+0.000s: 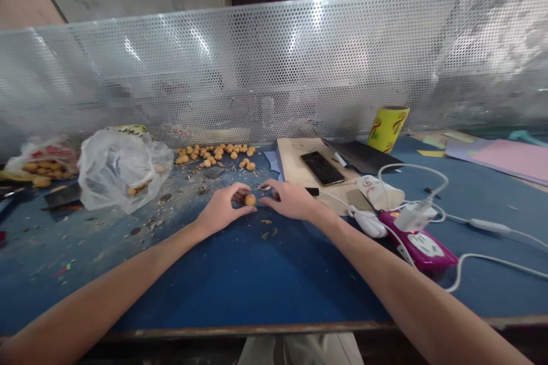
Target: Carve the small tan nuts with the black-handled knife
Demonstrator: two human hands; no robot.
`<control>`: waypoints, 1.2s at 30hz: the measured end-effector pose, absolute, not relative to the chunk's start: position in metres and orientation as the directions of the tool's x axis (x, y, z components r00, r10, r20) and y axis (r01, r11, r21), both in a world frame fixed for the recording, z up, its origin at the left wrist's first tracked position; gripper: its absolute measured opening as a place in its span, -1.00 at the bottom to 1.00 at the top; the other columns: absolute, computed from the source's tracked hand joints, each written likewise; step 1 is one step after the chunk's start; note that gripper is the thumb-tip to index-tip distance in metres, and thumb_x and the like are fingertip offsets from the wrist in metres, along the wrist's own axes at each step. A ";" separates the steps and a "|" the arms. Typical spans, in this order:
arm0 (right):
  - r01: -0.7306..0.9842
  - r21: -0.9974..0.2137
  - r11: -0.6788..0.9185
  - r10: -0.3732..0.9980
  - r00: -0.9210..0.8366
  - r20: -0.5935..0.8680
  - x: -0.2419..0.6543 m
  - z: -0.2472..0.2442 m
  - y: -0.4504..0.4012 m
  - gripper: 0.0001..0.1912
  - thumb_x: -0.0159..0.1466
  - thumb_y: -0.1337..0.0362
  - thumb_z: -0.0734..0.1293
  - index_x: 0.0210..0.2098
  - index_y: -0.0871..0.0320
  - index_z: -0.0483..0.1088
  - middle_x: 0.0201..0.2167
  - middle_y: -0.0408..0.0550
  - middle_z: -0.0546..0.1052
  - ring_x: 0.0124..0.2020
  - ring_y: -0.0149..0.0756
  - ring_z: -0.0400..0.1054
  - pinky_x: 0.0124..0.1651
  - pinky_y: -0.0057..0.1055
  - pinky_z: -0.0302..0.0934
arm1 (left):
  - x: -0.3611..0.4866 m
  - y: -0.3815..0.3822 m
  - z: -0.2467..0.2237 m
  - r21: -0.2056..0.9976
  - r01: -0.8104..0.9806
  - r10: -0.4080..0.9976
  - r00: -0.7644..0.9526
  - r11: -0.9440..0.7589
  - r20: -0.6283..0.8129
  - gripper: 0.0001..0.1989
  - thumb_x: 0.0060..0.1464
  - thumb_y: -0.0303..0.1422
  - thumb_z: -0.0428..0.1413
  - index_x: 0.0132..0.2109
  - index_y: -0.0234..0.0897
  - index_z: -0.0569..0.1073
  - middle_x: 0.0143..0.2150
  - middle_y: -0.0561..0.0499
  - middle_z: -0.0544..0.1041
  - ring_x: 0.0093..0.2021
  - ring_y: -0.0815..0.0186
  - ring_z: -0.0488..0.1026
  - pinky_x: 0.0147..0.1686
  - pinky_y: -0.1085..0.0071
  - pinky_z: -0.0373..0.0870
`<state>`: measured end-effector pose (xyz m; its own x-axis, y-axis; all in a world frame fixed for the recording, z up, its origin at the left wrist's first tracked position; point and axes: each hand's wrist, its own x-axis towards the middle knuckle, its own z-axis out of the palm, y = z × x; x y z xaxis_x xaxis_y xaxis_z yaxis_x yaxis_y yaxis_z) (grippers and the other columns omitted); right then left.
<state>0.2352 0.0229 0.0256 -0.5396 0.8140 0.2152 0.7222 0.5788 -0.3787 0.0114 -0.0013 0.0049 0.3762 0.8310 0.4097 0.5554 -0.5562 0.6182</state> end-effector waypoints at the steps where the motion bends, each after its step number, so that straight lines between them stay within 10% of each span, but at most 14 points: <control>1: 0.703 -0.397 0.590 0.805 -0.548 0.227 0.234 0.026 0.022 -0.56 0.29 0.02 0.27 0.07 0.11 0.36 -0.45 -0.10 0.50 -0.46 -0.33 0.33 -0.42 -0.43 0.02 | 0.012 -0.002 0.005 0.625 0.546 0.830 0.366 -0.558 0.421 -0.62 -0.01 -0.21 0.28 -0.07 -0.22 0.42 -0.19 0.00 0.55 -0.20 0.28 0.51 -0.15 0.36 0.46; 15: 0.590 -0.426 0.686 0.724 -0.614 0.314 0.227 0.032 0.008 -0.65 0.29 0.17 0.24 0.04 0.11 0.39 -0.31 -0.06 0.55 -0.41 -0.35 0.37 -0.33 -0.44 0.13 | 0.014 -0.008 0.005 0.720 0.412 0.819 0.414 -0.558 0.397 -0.58 0.12 -0.27 0.17 0.08 -0.19 0.23 -0.03 -0.08 0.57 -0.11 0.24 0.57 -0.06 0.27 0.49; 24: 0.608 -0.462 0.646 0.759 -0.578 0.300 0.235 0.031 0.015 -0.63 0.31 0.11 0.23 0.00 0.14 0.44 -0.36 -0.03 0.54 -0.43 -0.35 0.35 -0.36 -0.44 0.12 | -0.028 0.029 0.005 0.262 0.881 0.888 0.292 -0.394 0.355 -0.46 0.13 0.10 -0.01 0.02 -0.18 0.50 0.25 -0.13 0.34 0.26 -0.02 0.20 0.23 0.03 0.12; 36: 0.613 -0.448 0.651 0.755 -0.587 0.293 0.236 0.028 0.016 -0.61 0.31 0.10 0.23 0.02 0.13 0.45 -0.37 -0.05 0.53 -0.46 -0.37 0.32 -0.36 -0.43 0.13 | -0.081 0.068 -0.009 0.177 0.969 0.981 0.155 -0.174 0.118 -0.21 0.02 0.31 -0.20 0.25 0.03 0.32 0.40 -0.12 0.08 0.37 -0.23 -0.04 0.22 -0.18 -0.04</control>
